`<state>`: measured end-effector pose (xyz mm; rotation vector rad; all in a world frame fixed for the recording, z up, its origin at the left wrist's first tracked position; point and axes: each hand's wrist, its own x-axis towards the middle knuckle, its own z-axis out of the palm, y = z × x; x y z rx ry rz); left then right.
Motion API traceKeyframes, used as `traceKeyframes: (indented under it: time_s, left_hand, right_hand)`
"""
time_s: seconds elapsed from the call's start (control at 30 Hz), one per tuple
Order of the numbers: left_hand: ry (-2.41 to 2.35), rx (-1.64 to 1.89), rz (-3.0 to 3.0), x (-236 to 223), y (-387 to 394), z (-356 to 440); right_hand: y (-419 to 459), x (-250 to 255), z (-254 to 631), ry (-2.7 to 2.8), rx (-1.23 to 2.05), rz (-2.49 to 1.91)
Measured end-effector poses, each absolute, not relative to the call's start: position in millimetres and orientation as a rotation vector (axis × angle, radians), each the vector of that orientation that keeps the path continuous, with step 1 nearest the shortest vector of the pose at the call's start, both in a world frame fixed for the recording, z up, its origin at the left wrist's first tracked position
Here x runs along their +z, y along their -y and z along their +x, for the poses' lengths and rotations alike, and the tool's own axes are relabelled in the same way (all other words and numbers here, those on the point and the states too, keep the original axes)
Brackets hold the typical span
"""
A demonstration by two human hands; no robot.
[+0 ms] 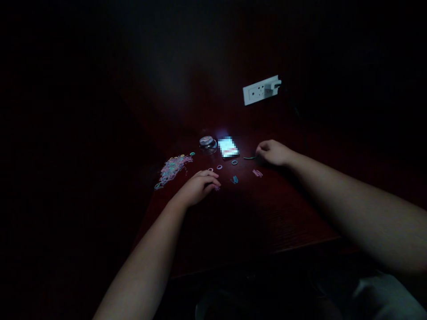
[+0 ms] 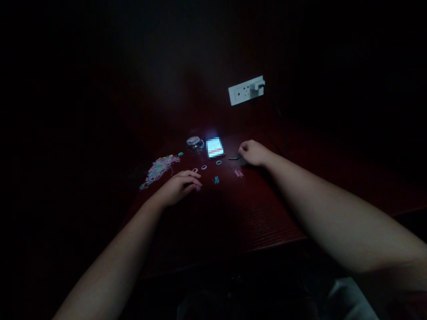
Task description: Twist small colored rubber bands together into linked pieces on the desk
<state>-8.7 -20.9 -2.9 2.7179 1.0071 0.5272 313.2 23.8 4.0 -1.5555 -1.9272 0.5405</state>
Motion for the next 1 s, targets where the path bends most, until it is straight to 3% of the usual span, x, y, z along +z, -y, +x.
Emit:
traceKeyframes:
  time_s: [0.3, 1.0]
  left_hand:
    - [-1.087, 0.648, 2.705, 0, 24, -15]
    - [-1.193, 0.463, 2.647, 0, 32, 5]
  right_hand:
    - [-15, 5, 312, 2.265, 0.78, -1.593]
    - [-29, -8, 314, 2.228, 0.672, -1.614]
